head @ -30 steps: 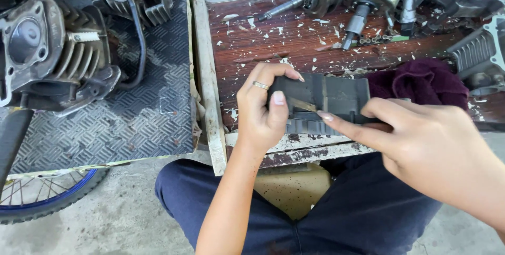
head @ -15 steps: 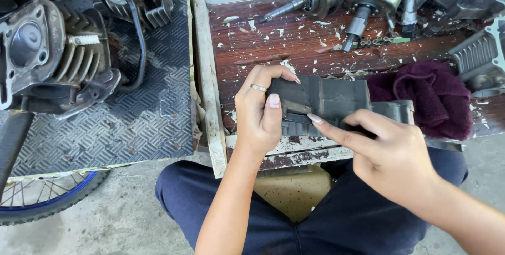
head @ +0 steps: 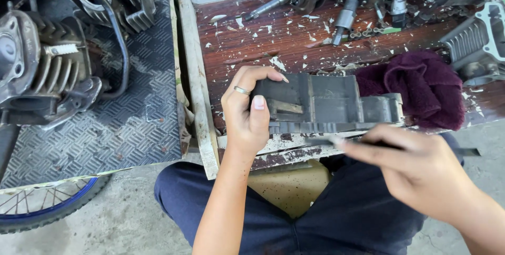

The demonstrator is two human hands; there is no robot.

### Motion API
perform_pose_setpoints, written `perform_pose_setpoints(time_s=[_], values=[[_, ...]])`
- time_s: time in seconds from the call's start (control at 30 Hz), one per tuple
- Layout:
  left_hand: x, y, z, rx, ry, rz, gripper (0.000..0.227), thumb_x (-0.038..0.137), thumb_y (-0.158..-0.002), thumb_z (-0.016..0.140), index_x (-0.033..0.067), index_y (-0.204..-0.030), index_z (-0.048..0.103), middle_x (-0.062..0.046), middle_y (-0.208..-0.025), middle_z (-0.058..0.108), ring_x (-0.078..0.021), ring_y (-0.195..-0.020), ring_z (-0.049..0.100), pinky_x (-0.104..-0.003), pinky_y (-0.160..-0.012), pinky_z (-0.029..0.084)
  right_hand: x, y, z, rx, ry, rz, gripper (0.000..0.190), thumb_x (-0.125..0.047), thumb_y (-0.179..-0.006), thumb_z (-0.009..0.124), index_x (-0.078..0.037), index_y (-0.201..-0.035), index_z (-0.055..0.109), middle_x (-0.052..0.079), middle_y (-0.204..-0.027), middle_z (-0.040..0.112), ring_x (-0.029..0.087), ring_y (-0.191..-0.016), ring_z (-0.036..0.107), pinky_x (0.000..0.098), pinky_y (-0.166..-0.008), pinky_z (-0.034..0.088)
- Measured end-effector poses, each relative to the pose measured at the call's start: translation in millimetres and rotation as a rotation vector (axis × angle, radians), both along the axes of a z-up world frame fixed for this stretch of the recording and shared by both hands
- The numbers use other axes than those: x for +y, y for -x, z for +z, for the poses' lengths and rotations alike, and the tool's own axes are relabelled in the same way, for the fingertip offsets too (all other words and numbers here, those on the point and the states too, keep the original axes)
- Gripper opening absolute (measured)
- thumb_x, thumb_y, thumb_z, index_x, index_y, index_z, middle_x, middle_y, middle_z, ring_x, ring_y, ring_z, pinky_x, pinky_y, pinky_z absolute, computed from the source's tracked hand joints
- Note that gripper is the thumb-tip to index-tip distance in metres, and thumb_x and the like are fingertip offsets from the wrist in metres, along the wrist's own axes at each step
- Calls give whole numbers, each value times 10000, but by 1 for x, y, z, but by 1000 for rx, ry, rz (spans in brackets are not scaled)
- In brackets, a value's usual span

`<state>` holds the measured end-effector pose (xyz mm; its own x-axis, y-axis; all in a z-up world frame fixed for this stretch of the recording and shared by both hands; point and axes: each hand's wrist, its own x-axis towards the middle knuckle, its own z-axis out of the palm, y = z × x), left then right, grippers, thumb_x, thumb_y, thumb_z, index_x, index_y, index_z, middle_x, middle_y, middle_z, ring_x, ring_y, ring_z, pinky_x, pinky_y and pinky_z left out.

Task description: The person holds a dark metal part on a wooden workbench and uses a small metal tool to scrape its surface. They repeatedly scrape different areas of the part, turning it over to access different sides, while various engine components and tools are visible in the background.

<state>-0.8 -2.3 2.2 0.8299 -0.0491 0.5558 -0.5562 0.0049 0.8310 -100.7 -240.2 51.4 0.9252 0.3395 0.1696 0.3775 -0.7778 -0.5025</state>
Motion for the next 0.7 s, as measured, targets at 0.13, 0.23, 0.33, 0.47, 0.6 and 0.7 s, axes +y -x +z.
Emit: perform_pose_setpoints(time_s=[0.13,0.23,0.33,0.47,0.6,0.7], values=[[-1,0,-2,4,15,4,522,479,-1015,383,22,-1059,631,-107,-1011,655,-198,-853,589,-328,-806,492,9,1,-27,576,-75,-152,669,24,-729,654,-362,-1238,848,-27,-665,819,150,-461,605,303,-466,468],[-2,1,-1,-3,3,5,522,474,-1016,374,23,-1050,635,-106,-1011,649,-200,-852,577,-329,-805,479,21,-1,-56,898,-118,-335,548,-63,-907,553,-325,-1296,839,27,-634,765,137,-559,556,277,-557,451],[1,0,0,4,5,10,492,449,-1015,383,28,-1056,635,-110,-1030,655,-207,-867,592,-339,-823,493,21,4,-63,761,40,-347,607,-46,-837,523,-400,-1224,828,13,-545,717,168,-463,541,319,-543,496],[1,1,-2,15,14,-5,443,407,-991,407,33,-1067,631,-103,-1024,656,-208,-865,590,-330,-824,493,7,8,-14,724,610,-386,680,-207,-810,564,-649,-1326,589,-144,-705,833,183,-608,762,356,-712,553],[0,0,-2,7,-4,19,433,390,-981,412,31,-1057,642,-103,-1004,661,-206,-837,581,-324,-804,487,0,21,19,143,170,-283,705,100,-735,608,-305,-1295,746,-60,-766,799,124,-396,630,299,-386,481],[1,0,-1,6,-3,5,410,361,-971,415,27,-1056,637,-111,-1021,651,-217,-865,584,-333,-828,488,21,6,46,-74,281,-192,556,111,-793,639,-177,-1250,770,49,-824,672,174,-463,544,319,-403,386]])
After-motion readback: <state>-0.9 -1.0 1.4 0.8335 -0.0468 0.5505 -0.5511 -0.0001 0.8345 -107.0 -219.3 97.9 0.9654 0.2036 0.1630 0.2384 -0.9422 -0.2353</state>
